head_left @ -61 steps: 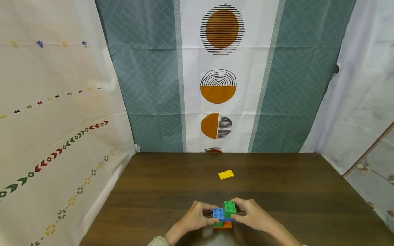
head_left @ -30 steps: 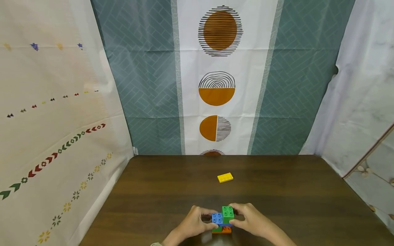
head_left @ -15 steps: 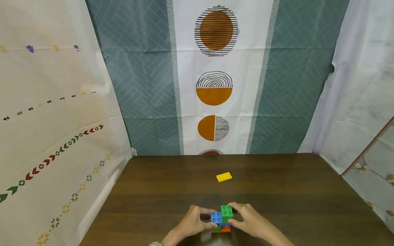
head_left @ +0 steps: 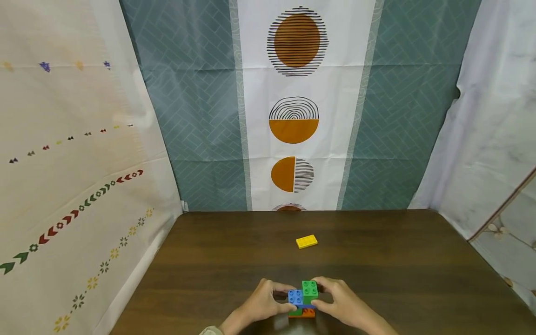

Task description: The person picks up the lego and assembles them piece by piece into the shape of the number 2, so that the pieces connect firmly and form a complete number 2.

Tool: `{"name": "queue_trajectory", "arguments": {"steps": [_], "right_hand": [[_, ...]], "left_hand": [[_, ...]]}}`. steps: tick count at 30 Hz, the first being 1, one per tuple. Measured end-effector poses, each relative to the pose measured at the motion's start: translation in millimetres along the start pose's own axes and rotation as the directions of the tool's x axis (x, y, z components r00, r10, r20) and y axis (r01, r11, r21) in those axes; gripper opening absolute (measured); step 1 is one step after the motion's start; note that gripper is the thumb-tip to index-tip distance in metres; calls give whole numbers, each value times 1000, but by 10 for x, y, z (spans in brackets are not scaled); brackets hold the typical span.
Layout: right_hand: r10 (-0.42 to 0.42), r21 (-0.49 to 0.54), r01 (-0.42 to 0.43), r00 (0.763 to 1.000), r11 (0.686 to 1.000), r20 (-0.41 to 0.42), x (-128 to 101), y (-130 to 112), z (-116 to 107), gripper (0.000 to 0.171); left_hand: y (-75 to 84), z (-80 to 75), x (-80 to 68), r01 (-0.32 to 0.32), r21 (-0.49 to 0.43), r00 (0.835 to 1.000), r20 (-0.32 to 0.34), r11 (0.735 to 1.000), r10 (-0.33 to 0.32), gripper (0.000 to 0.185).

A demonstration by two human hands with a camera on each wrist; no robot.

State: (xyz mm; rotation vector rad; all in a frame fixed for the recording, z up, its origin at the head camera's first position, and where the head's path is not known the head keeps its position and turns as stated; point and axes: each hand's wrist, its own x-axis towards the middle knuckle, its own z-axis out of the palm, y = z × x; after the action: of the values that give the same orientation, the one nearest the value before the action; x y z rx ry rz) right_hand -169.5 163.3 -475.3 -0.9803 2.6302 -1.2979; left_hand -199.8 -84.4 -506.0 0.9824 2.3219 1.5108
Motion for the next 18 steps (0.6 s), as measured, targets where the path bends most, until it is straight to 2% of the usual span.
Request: {"name": "queue_trajectory", "arguments": {"steps": [5, 9, 13, 16, 18], "right_hand": [[-40, 16, 41, 998, 999, -53, -1, 28, 39, 35], [-48, 27, 50, 997, 998, -52, 42, 19, 3, 35], [-36, -51, 33, 998, 998, -59, 42, 19, -36, 42], [-61, -133, 50, 994, 990, -85, 16, 38, -66, 49], [-78, -151, 62, 992, 987, -100, 16, 52, -109, 52]], "left_hand": [[2, -24, 18, -4, 18, 1000, 1, 1000, 4, 31], [0, -49, 36, -4, 28, 1000, -5, 1000, 4, 30], [-3, -50, 39, 11, 36, 1000, -3, 999, -11, 32], [-6, -40, 38, 2, 50, 1000, 7, 999, -2, 33], [-7, -34, 39, -10, 64, 1000, 13, 998, 9, 33]]}}
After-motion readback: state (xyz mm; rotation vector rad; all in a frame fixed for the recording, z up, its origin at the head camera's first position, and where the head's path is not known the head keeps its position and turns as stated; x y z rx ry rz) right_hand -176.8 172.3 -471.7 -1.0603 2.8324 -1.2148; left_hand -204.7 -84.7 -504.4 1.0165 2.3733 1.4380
